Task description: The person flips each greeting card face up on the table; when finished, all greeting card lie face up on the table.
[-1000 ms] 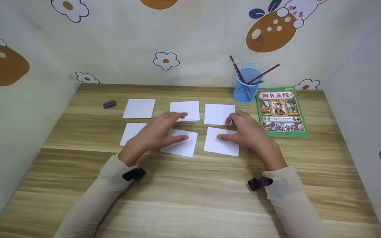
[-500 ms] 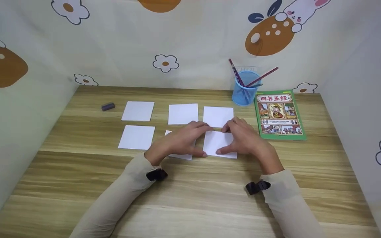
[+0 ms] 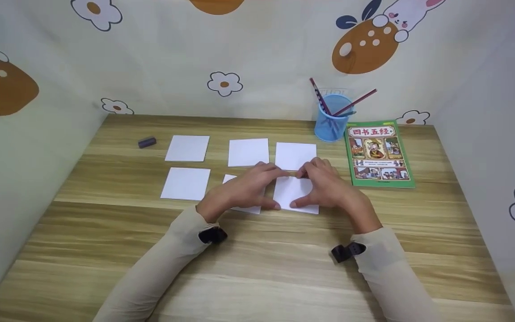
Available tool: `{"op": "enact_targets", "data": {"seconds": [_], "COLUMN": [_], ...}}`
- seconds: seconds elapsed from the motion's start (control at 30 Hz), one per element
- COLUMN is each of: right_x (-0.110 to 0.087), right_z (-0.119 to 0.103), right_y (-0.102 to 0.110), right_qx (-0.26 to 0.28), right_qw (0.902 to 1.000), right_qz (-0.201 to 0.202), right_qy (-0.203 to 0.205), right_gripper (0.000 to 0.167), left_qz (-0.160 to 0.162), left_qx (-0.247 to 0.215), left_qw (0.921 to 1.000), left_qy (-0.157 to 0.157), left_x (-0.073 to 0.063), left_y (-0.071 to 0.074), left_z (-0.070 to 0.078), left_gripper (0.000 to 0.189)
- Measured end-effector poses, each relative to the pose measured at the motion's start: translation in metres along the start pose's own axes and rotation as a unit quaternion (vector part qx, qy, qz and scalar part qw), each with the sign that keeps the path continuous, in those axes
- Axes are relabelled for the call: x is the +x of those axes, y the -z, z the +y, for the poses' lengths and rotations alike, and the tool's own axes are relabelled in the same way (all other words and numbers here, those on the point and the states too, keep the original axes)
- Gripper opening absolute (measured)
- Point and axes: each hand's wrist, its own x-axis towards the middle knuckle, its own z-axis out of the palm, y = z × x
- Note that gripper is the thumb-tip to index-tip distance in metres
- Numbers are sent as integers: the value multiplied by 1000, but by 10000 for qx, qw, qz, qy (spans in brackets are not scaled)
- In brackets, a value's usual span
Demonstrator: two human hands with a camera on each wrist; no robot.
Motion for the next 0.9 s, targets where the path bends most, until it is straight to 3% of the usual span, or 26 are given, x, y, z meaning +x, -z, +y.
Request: {"op": "enact_targets", "data": {"seconds": [0.33, 0.63, 0.8, 0.9], "right_x": [2, 7, 10, 10], "right_z": [-4, -1, 1, 3], "right_y": [2, 3, 4, 4], "right_qx": [-217, -7, 350, 717], "right_qw": [9997, 9990, 9960, 9894], "right_qz": [72, 438, 817, 1262], "right_qy": [75, 18, -68, -28], "right_gripper": [79, 47, 30, 27], "left_qz": [69, 121, 604, 1046], "left_qx": [-215, -301, -579, -1104], "left_qw": [9997, 9995, 9960, 9869], "left_qy": [1, 31, -311, -539], "left_x": [-1, -1, 0, 1], "left_y": [0, 1, 2, 5], "left_z": [-1, -1, -2, -3], "left_gripper": [86, 90, 77, 68]}}
